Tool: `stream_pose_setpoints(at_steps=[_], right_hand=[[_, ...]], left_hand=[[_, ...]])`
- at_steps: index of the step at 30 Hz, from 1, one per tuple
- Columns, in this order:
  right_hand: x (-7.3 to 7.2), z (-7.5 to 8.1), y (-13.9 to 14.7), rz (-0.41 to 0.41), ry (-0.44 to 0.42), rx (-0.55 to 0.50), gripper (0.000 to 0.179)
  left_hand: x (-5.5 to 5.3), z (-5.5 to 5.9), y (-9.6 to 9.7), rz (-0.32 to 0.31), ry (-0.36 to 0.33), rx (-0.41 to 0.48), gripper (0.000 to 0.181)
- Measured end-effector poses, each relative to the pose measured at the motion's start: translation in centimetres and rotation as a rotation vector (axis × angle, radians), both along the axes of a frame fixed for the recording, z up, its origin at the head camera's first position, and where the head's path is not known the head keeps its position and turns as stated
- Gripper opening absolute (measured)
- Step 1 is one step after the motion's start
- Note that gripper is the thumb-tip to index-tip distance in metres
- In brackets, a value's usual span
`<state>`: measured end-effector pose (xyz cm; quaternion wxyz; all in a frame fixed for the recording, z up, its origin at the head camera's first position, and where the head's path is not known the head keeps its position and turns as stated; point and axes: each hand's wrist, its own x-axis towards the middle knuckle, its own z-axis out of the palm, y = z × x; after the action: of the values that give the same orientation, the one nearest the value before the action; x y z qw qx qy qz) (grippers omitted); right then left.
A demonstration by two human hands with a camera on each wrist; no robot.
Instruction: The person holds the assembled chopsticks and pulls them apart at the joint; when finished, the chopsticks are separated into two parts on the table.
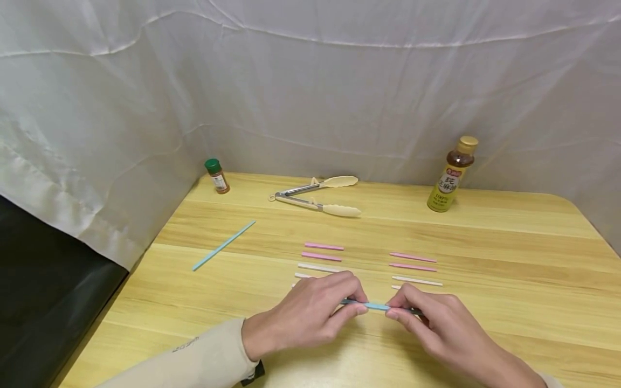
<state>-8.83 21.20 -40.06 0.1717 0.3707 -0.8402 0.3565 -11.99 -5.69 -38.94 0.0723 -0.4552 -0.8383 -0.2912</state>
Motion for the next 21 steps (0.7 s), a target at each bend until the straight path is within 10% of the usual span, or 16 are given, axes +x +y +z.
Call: stream_pose_setpoints(at_steps=[21], right_hand=[[0.34,-0.46,0.23,0.021,-0.015,-0.033,0.028]], left_hand=[[0.09,-0.21,-0.16,-0.020,-0.005,0.051,0.007]])
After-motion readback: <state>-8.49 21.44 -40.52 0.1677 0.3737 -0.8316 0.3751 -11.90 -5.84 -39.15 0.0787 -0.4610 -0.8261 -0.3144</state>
